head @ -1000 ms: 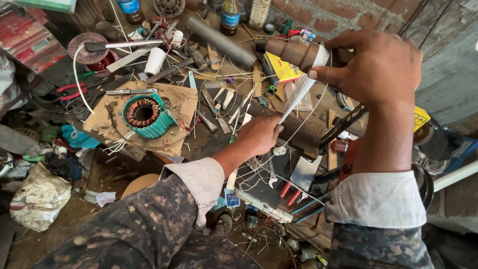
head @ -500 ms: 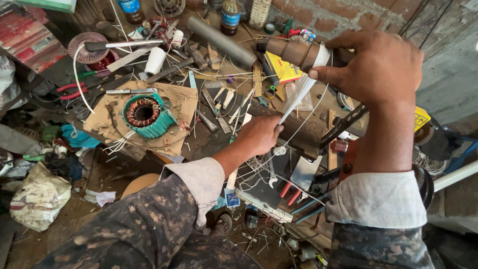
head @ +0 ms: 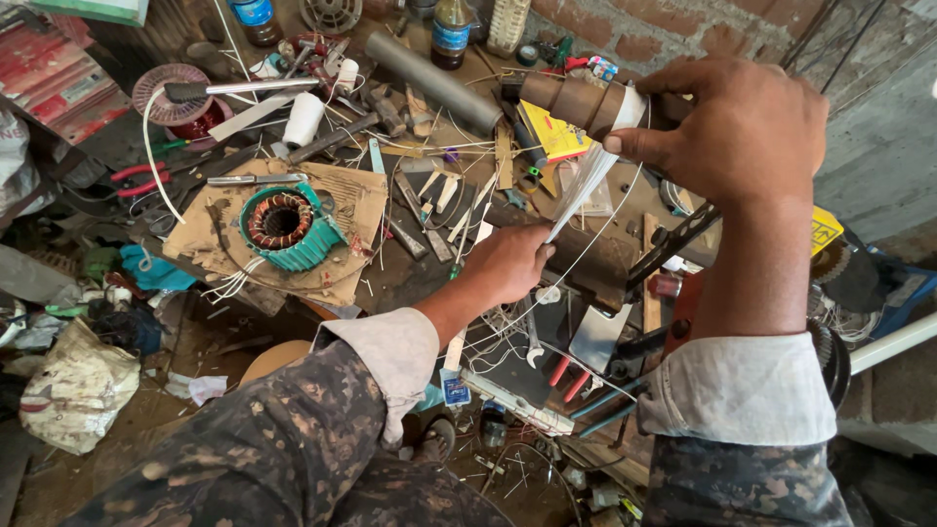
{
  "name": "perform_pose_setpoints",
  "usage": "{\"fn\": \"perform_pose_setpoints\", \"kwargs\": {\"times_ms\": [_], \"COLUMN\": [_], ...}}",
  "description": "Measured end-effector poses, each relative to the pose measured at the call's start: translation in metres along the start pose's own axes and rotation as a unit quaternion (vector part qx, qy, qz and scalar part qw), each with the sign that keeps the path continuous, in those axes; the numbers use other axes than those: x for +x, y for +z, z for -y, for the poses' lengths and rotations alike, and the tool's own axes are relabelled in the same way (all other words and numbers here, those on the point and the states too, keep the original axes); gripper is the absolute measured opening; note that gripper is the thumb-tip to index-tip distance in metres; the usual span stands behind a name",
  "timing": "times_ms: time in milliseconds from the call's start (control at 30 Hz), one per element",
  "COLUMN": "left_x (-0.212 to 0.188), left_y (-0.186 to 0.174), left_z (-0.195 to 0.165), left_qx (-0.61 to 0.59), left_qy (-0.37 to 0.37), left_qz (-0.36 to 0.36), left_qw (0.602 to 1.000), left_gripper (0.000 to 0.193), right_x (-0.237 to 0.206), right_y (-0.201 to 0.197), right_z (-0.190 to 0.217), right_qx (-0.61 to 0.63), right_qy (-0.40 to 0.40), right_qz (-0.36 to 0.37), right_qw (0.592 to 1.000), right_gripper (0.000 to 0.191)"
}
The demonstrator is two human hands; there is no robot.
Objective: The person wraps white wire around a cylindrical wooden form mounted on a workbench, holding the form steady with one hand while guiding and winding the wire with the other. They occasionally reposition the form and continue winding the wire around it.
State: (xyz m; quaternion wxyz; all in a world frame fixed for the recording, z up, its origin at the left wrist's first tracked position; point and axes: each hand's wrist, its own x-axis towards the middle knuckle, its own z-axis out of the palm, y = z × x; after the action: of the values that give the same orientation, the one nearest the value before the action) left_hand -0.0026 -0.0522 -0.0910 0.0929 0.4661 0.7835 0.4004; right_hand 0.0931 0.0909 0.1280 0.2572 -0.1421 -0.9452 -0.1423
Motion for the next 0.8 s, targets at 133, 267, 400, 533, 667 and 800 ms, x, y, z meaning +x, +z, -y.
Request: {"fn": "perform_pose_setpoints", "kwargs": {"times_ms": [133,267,400,533,667,800], "left_x": [-0.0008,-0.0003,0.0001,0.0001,-0.0004,-0.0014], "left_y": [0.0006,0.0011,0.0013,0.0006,-0.0003,-0.0010], "left_z": [0.0013,0.0018,0.0025,0.0027,0.0011,0.0004], "left_qx": [-0.006,0.000,-0.003,-0.001,-0.005,-0.001], "left_qy": [0.002,-0.001,0.006,0.010,0.008,-0.003], "left_qz": [-0.001,0.006,0.000,-0.003,0.000,0.001], "left_qw": [1.000,1.000,1.000,1.000,1.000,1.000], "left_gripper": [0.021,0.020,0.019,0.018,0.019,0.019], "right_x": [0.0007,0.0013,0.0022,0.0029,0.0019,0.0007], "right_y": [0.0003,-0.0019,-0.0051,-0.0080,-0.0090,-0.0071], "right_z": [-0.0009,0.0006,0.0041,0.0067,0.0071,0.0056], "right_qx": [-0.007,0.007,0.007,0.010,0.002,0.019], "right_qy": [0.005,0.018,-0.001,0.026,0.026,0.024], "right_qz": [0.009,0.018,0.005,0.020,0.018,0.007], "right_qw": [1.000,1.000,1.000,0.999,0.999,1.000], "right_gripper": [0.061,0.060,0.060,0.059,0.059,0.061]}}
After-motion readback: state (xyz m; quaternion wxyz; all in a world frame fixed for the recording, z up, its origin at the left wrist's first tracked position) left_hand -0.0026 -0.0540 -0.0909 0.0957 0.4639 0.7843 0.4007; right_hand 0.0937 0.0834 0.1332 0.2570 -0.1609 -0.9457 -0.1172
